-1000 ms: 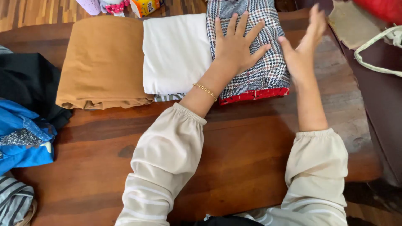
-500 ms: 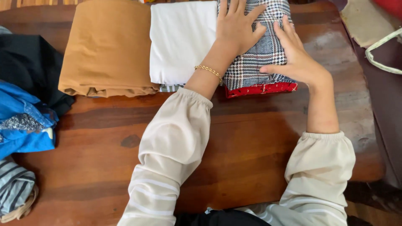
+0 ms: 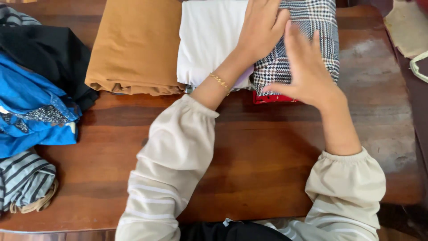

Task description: Folding various pieces of clothing on a wooden table.

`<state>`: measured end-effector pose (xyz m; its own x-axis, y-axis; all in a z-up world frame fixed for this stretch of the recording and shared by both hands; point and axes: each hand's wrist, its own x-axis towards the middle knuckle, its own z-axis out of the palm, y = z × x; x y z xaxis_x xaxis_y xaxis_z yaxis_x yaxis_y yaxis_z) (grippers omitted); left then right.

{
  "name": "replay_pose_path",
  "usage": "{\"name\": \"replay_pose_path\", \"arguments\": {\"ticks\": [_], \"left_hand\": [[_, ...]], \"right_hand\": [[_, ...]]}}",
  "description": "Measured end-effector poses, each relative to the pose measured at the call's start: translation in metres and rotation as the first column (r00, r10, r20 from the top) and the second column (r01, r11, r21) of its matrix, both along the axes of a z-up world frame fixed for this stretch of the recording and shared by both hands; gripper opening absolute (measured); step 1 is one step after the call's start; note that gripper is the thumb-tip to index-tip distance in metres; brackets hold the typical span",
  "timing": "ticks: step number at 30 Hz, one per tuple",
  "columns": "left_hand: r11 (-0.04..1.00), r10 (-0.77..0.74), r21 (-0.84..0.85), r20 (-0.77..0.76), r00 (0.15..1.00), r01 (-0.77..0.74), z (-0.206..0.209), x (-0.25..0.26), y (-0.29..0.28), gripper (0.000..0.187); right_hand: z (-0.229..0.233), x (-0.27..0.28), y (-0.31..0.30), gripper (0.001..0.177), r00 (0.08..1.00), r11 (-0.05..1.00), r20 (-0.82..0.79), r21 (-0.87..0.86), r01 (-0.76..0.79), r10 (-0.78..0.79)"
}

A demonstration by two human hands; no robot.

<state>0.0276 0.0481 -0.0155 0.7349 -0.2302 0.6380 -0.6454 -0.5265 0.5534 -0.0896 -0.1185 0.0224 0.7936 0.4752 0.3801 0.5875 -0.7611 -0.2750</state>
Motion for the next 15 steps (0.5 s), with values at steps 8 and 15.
{"name": "replay_pose_path", "arguments": {"ticks": [8, 15], "left_hand": [[0.942, -0.203, 0.327, 0.376, 0.904, 0.075, 0.051, -0.129, 0.133, 0.059], [0.517, -0.585, 0.818, 0.554, 0.593, -0.254, -0.003, -0.192, 0.245, 0.029]], "right_hand": [[-0.012, -0.009, 0.023, 0.124, 0.998, 0.951, 0.052, -0.31, -0.008, 0.026], [-0.002, -0.012, 0.04, 0.091, 0.967, 0.971, 0.094, -0.038, -0.235, 0.238]]}}
